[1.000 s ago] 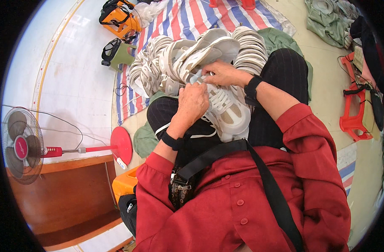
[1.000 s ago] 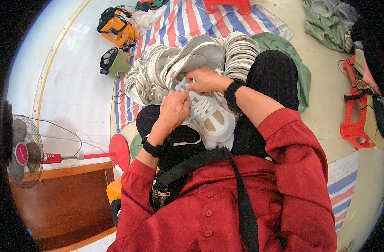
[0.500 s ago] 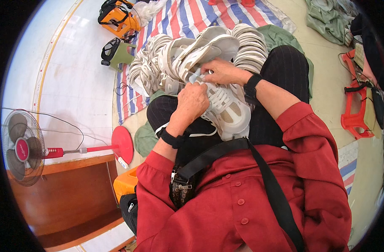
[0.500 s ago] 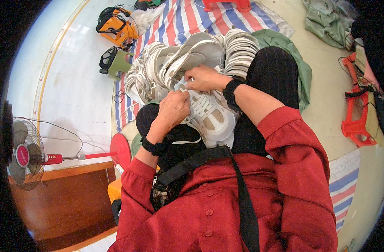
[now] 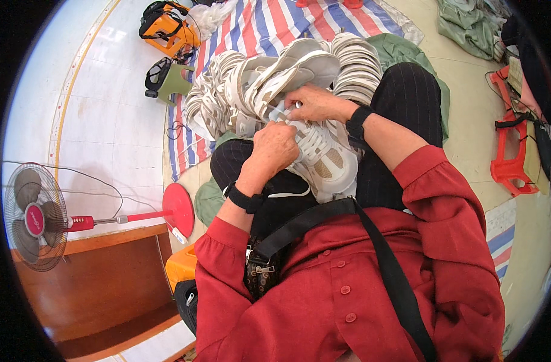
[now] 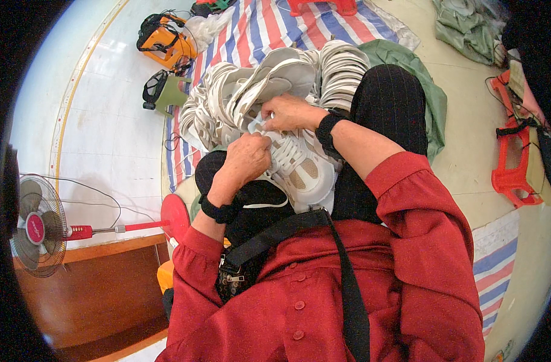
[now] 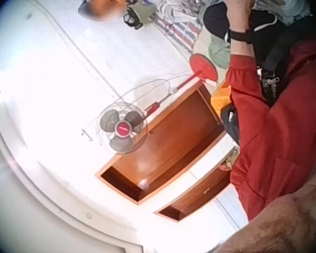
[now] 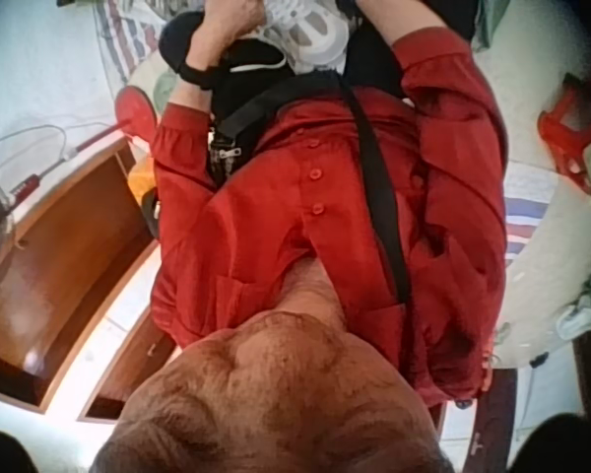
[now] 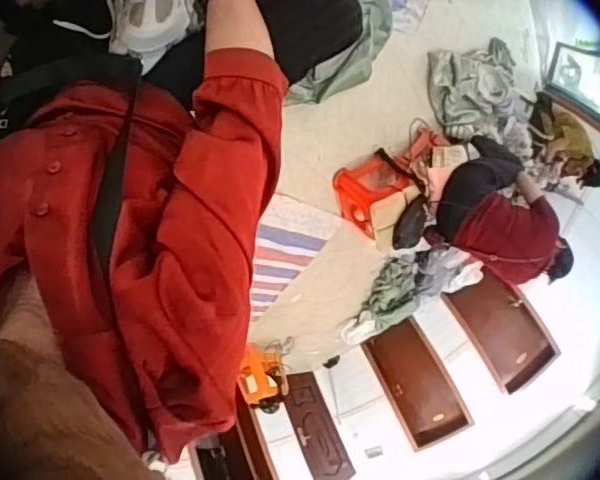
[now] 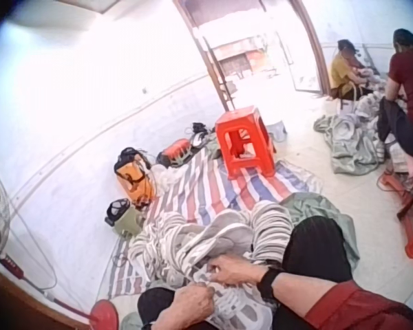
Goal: Lacing a pair of white sneakers while sitting in a workshop area.
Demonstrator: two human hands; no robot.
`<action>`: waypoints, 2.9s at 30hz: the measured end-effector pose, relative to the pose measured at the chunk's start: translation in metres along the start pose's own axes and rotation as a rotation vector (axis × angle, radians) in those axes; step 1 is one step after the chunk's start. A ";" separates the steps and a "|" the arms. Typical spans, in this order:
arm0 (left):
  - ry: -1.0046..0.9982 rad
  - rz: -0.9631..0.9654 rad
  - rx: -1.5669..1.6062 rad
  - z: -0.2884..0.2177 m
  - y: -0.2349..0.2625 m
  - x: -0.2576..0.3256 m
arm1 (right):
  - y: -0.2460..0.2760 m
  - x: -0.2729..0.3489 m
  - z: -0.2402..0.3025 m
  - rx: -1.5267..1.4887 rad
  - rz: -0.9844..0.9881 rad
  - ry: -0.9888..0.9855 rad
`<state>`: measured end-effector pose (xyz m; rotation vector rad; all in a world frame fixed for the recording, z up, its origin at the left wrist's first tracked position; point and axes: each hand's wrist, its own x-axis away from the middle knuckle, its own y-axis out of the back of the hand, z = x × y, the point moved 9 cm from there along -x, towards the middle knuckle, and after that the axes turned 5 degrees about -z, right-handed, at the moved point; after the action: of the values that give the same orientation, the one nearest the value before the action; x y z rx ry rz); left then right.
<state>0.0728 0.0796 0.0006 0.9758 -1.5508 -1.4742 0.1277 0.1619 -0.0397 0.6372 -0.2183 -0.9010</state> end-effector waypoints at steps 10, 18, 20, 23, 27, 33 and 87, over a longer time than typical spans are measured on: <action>0.048 -0.182 0.137 0.003 -0.006 -0.002 | 0.000 -0.003 -0.003 -0.046 -0.112 0.097; 0.147 -0.223 0.393 0.021 0.003 0.011 | 0.021 0.026 0.019 -0.070 -0.281 0.197; 0.131 -0.230 0.360 0.020 0.001 0.012 | 0.029 0.037 0.027 -0.022 -0.324 0.232; 0.126 -0.232 0.301 0.018 -0.001 0.012 | 0.037 0.054 0.041 0.255 -0.410 0.289; 0.193 -0.251 0.182 0.013 -0.006 0.011 | 0.022 0.059 0.050 0.303 -0.304 0.269; 0.178 -0.243 0.216 0.015 -0.011 0.003 | 0.000 0.054 0.060 0.636 -0.154 0.211; 0.293 -0.165 0.477 0.041 -0.016 0.008 | 0.030 0.038 0.010 0.122 -0.202 0.114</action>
<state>0.0327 0.0883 -0.0162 1.5526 -1.6624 -1.0172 0.1661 0.1417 -0.0171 0.8327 -0.1085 -1.0471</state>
